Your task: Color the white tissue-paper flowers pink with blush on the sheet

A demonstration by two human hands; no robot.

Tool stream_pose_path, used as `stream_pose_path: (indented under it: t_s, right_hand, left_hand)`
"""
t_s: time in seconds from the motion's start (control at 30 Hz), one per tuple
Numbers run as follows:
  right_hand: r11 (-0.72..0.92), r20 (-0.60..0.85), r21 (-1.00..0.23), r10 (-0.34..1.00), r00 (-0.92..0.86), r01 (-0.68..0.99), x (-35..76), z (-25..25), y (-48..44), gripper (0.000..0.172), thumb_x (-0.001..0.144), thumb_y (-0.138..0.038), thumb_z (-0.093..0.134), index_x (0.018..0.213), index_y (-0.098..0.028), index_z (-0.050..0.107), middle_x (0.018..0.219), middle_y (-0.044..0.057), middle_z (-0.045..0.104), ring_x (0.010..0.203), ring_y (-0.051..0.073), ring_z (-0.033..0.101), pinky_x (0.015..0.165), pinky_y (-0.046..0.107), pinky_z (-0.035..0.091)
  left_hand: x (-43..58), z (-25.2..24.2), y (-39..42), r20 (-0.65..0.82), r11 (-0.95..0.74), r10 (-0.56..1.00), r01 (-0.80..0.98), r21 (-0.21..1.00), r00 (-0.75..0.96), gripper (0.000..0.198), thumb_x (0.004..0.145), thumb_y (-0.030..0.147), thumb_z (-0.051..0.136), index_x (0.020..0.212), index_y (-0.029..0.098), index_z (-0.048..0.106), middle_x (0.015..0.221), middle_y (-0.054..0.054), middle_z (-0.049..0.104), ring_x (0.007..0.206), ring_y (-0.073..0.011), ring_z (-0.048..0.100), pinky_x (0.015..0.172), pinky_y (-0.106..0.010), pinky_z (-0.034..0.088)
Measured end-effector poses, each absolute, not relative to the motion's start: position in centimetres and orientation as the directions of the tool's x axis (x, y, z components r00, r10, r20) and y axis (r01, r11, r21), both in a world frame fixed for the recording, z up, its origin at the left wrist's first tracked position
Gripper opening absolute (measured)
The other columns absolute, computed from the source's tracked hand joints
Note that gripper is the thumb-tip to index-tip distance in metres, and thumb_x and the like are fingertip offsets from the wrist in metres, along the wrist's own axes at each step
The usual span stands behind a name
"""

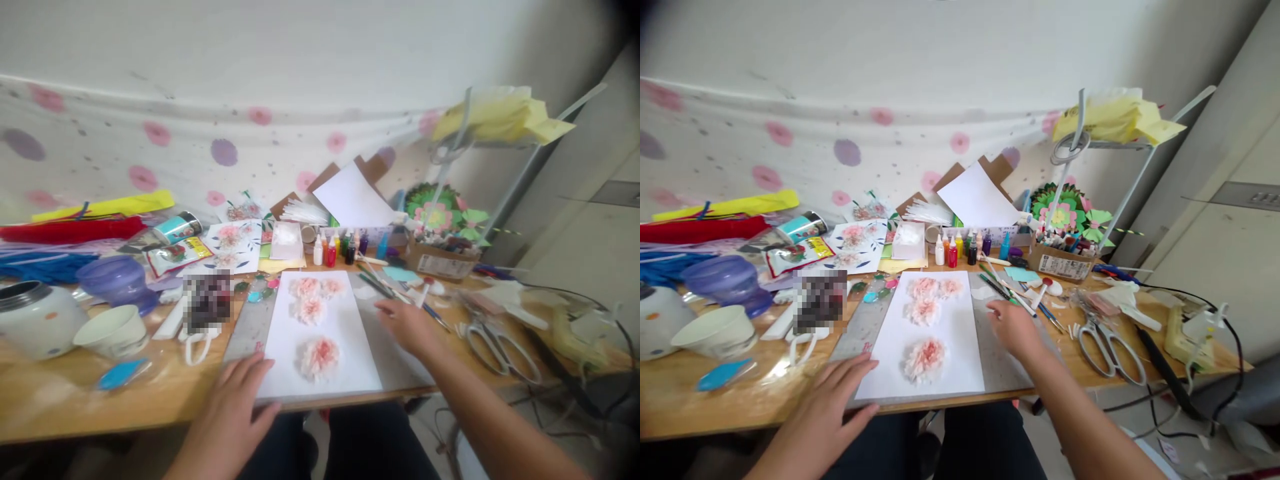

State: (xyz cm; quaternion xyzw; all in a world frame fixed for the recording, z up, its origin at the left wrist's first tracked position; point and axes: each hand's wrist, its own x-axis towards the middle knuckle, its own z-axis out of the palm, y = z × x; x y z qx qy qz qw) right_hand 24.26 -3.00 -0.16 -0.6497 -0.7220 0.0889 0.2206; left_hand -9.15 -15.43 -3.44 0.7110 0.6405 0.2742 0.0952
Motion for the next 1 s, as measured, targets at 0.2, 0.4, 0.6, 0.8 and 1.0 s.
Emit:
stream_pose_path:
  t_s: [0.2, 0.4, 0.6, 0.8, 1.0]
  right_hand:
    - [0.074, 0.108, -0.588, 0.994, -0.012, 0.806, 18.5, -1.5, -3.1, 0.026, 0.077, -0.023, 0.060, 0.100, -0.017, 0.072, 0.093, 0.012, 0.075, 0.090, 0.026, 0.068, 0.082, 0.036, 0.048]
    - [-0.065, 0.015, -0.803, 0.992, 0.129, 0.592, 17.1, -1.6, -2.4, 0.035, 0.079, -0.020, 0.056, 0.113, -0.016, 0.064, 0.106, 0.010, 0.072, 0.090, 0.021, 0.069, 0.072, 0.031, 0.053]
    - [-0.190, -0.102, -0.881, 0.971, 0.217, 0.434, 16.9, -0.7, -2.5, 0.031, 0.071, -0.014, 0.063, 0.101, -0.012, 0.066, 0.069, 0.005, 0.072, 0.060, 0.019, 0.067, 0.053, 0.028, 0.050]
    - [-0.243, -0.146, -0.888, 0.954, 0.261, 0.391, 18.2, 1.0, -4.3, 0.011, 0.066, -0.011, 0.062, 0.057, -0.017, 0.063, 0.051, 0.002, 0.065, 0.051, 0.018, 0.061, 0.049, 0.027, 0.046]
    - [-0.178, -0.093, -0.918, 0.965, 0.244, 0.355, 20.5, 1.7, -6.8, 0.014, 0.063, -0.022, 0.068, 0.052, -0.020, 0.060, 0.044, 0.001, 0.060, 0.044, 0.018, 0.056, 0.044, 0.029, 0.044]
  left_hand:
    - [-8.9, -4.6, -15.7, 0.268, -0.229, 0.953, 0.910, 0.344, 0.139, 0.045, 0.074, 0.049, 0.066, 0.113, 0.026, 0.069, 0.129, -0.010, 0.061, 0.118, -0.0363, 0.051, 0.100, -0.050, 0.040]
    - [-9.3, -5.3, -16.3, 0.292, -0.287, 0.940, 0.872, 0.396, 0.176, 0.042, 0.077, 0.041, 0.066, 0.117, 0.029, 0.066, 0.133, -0.009, 0.059, 0.121, -0.0380, 0.049, 0.107, -0.060, 0.025]
    - [-9.4, -5.3, -16.7, 0.276, -0.302, 0.944, 0.811, 0.501, 0.181, 0.042, 0.079, 0.034, 0.064, 0.120, 0.030, 0.063, 0.137, -0.008, 0.056, 0.128, -0.0365, 0.043, 0.111, -0.061, 0.012]
    - [-9.7, -3.9, -18.0, 0.264, -0.189, 0.961, 0.490, 0.851, -0.088, 0.027, 0.071, 0.037, 0.071, 0.097, 0.028, 0.074, 0.115, -0.010, 0.068, 0.113, -0.0346, 0.055, 0.111, -0.052, 0.026]
    - [-9.4, -2.5, -19.8, -0.015, 0.030, 0.957, 0.047, 0.998, -0.291, 0.037, 0.068, 0.043, 0.075, 0.097, 0.022, 0.072, 0.103, -0.010, 0.070, 0.099, -0.0293, 0.063, 0.093, -0.038, 0.048]
